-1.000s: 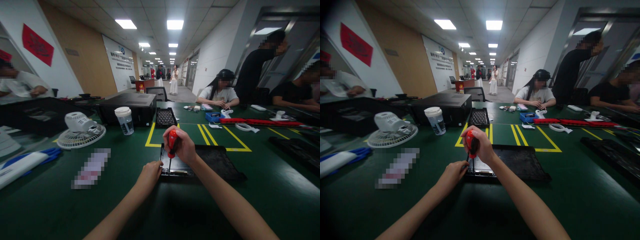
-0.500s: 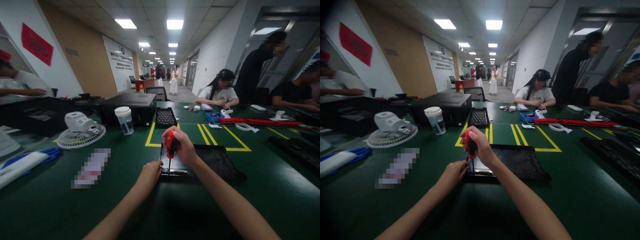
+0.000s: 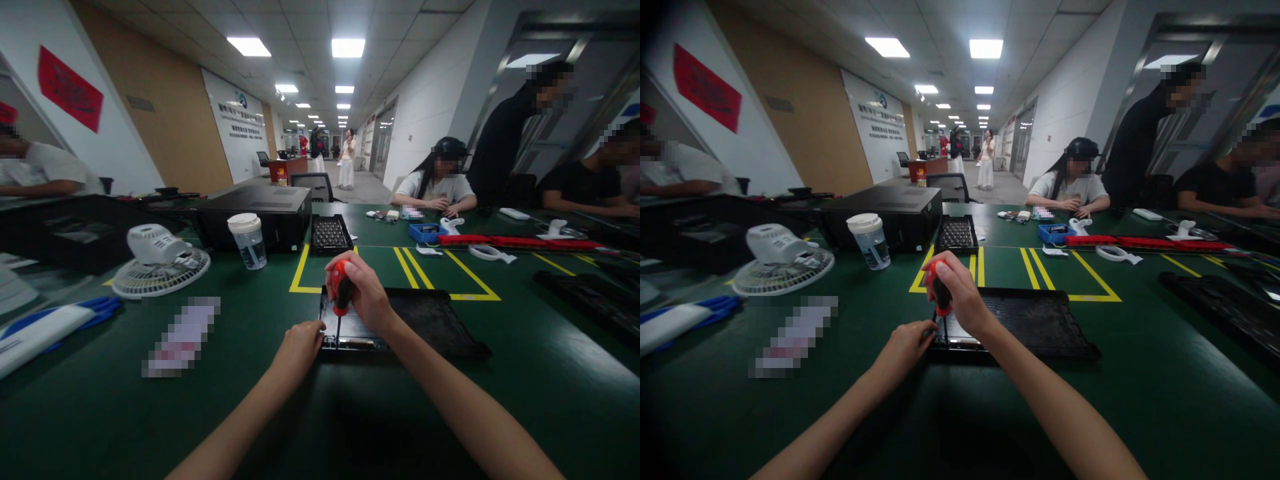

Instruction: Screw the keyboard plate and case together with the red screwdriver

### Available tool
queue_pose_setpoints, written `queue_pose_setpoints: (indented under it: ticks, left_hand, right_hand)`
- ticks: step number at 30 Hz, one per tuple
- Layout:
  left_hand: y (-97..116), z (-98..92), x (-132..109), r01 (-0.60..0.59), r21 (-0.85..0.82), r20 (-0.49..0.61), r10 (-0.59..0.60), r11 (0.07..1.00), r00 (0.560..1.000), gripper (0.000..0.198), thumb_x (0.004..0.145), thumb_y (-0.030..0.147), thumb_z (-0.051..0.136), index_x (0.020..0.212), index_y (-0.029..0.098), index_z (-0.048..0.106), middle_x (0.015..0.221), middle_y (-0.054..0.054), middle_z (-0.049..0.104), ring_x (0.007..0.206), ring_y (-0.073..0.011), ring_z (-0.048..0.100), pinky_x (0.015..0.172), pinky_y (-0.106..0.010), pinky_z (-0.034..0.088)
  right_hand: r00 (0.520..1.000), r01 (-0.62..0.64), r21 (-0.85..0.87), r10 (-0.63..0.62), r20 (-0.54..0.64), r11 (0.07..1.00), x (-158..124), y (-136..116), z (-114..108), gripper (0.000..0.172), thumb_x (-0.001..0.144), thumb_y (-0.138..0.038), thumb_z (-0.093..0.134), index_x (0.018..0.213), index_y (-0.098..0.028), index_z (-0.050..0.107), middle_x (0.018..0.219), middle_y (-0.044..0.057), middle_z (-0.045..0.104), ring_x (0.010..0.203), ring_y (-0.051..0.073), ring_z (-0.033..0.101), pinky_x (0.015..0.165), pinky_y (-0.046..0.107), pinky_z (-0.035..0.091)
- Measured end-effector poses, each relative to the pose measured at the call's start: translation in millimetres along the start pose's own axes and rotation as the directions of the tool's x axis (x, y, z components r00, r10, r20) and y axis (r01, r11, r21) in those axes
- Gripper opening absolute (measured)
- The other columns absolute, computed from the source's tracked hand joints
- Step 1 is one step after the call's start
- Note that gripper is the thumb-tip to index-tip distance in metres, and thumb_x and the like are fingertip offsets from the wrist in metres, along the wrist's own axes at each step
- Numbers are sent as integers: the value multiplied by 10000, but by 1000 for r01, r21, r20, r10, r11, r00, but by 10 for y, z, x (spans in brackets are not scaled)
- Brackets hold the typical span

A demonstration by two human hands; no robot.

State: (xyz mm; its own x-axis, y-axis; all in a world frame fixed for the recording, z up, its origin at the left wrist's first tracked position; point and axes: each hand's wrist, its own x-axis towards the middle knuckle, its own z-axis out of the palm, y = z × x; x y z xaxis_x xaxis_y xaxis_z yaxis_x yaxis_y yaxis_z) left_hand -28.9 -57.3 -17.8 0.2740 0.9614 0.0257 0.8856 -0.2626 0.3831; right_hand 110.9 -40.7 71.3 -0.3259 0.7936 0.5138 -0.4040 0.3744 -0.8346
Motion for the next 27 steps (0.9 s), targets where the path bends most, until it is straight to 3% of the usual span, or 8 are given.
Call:
queue_pose_setpoints:
  ticks: [27]
  left_hand:
    - [19,-22,16,8,27,15,-8,1000,1000,268,839,220,417,1026,203,610,1008,-52,659,921,-163,605,817,-255,427]
  right_hand:
    - [995,31,-47,-36,-96,998,-5,-8,-21,188,874,-325,378,851,-176,490,686,-7,519,514,87,478,498,212,384]
